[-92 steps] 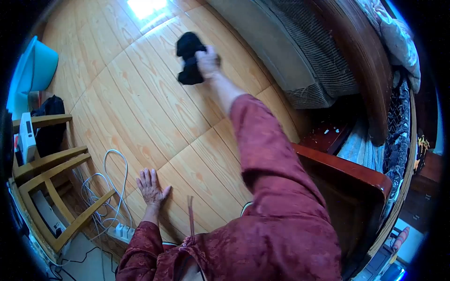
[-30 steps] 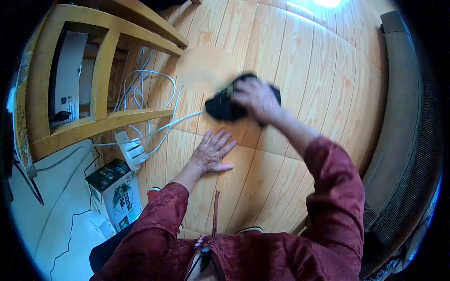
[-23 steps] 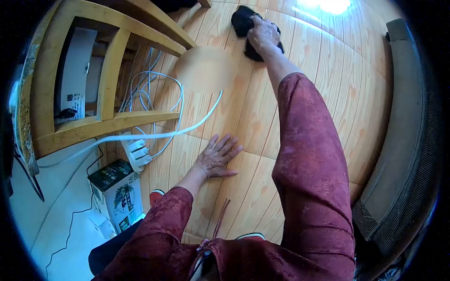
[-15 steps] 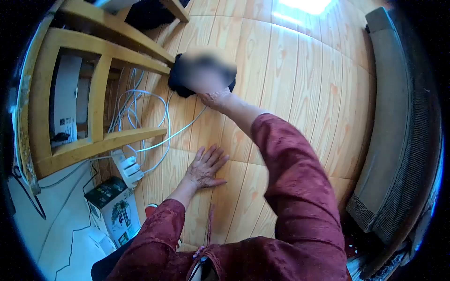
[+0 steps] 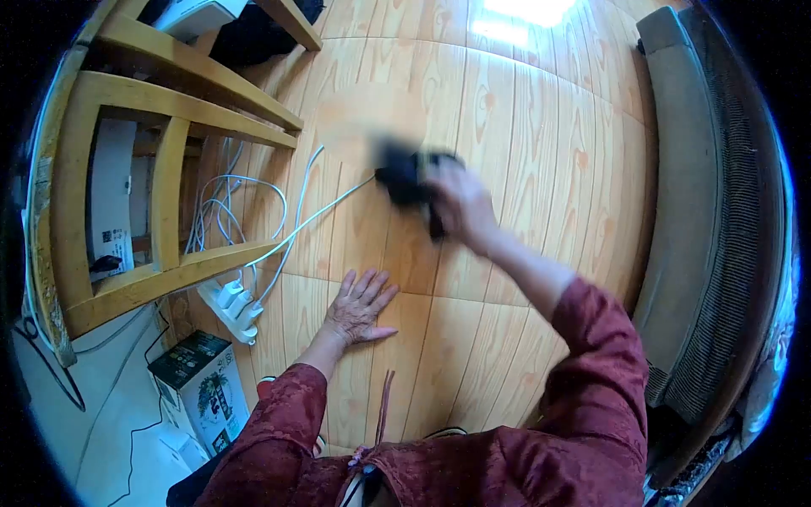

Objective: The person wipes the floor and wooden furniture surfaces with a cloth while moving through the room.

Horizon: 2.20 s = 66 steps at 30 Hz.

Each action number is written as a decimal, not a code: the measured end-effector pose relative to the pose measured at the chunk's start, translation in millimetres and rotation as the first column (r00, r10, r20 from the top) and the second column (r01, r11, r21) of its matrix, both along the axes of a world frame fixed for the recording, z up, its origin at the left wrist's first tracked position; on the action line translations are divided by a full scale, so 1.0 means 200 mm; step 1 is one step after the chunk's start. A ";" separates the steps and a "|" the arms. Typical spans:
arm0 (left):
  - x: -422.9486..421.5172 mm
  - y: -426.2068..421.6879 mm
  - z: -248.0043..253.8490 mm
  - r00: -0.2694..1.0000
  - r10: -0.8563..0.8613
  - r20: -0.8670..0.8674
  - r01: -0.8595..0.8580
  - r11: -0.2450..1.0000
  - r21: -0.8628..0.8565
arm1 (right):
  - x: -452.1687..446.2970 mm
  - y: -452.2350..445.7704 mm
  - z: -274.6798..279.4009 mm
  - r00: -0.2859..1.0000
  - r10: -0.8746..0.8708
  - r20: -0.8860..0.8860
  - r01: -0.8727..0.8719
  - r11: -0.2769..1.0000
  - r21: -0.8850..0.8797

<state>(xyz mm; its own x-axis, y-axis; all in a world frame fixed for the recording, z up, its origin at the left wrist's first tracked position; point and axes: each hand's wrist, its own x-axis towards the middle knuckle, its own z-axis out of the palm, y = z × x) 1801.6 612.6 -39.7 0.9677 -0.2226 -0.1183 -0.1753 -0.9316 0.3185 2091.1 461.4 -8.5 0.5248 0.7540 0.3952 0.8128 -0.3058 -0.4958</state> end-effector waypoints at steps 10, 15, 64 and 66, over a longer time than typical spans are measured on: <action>0.00 -0.01 -0.01 0.997 0.000 0.077 -0.002 1.000 0.027 | 0.32 0.05 -0.20 0.975 -0.059 0.216 0.085 0.990 -0.117; 0.00 -0.01 0.00 0.998 -0.018 0.058 0.014 0.998 0.066 | 0.67 0.17 0.06 0.869 -0.488 -0.078 0.475 0.868 -0.143; 0.00 -0.01 -0.01 0.995 -0.036 0.089 0.032 0.998 0.049 | 0.77 -0.38 -0.08 0.354 -0.606 -0.713 0.815 0.574 -0.084; -0.01 -0.01 0.01 0.998 -0.010 0.058 0.007 0.999 0.037 | 0.63 -0.58 0.03 0.339 -0.250 -0.907 0.750 0.654 0.101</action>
